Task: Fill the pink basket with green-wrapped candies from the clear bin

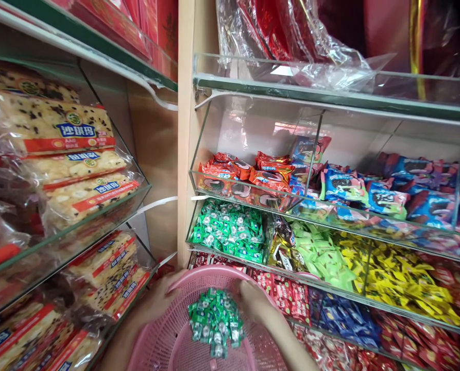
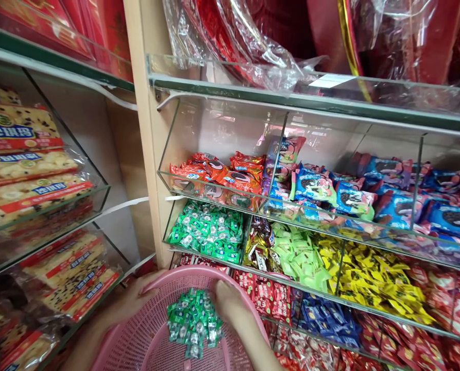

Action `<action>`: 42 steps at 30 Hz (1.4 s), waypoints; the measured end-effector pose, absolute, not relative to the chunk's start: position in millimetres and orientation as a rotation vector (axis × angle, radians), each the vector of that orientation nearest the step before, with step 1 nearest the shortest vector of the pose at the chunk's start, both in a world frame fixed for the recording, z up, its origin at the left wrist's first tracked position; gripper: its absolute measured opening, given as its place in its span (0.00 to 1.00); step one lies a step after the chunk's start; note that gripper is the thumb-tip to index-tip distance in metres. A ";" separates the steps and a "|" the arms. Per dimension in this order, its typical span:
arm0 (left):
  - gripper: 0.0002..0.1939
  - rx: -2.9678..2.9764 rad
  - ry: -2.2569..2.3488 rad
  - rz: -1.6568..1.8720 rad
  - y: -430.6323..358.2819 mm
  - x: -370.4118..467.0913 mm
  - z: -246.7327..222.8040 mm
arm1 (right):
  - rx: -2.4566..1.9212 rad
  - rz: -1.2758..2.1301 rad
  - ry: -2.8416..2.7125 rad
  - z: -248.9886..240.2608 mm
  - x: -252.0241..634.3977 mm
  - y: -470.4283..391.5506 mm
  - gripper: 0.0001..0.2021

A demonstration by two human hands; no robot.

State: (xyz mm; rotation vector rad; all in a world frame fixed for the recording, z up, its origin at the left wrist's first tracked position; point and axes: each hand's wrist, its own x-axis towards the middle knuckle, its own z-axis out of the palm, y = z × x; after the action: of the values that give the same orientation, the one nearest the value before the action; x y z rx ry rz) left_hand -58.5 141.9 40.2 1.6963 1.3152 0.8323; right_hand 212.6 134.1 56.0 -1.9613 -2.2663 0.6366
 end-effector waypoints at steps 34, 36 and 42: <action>0.24 1.716 1.245 0.798 143.6 -58.4 36.4 | -1.110 0.090 -2.492 165.9 162.6 195.6 0.11; 0.24 1.723 1.260 0.784 142.7 -57.7 38.8 | -1.101 0.099 -2.449 168.7 163.7 193.9 0.08; 0.24 1.734 1.203 0.798 142.4 -56.3 39.9 | -1.013 0.172 -2.244 187.9 167.3 166.4 0.04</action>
State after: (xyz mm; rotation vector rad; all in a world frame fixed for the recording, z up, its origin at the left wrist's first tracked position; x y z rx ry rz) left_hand -56.3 142.4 39.9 1.7339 1.2030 0.7983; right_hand 167.3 166.4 187.9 -1.0126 -2.2442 0.1716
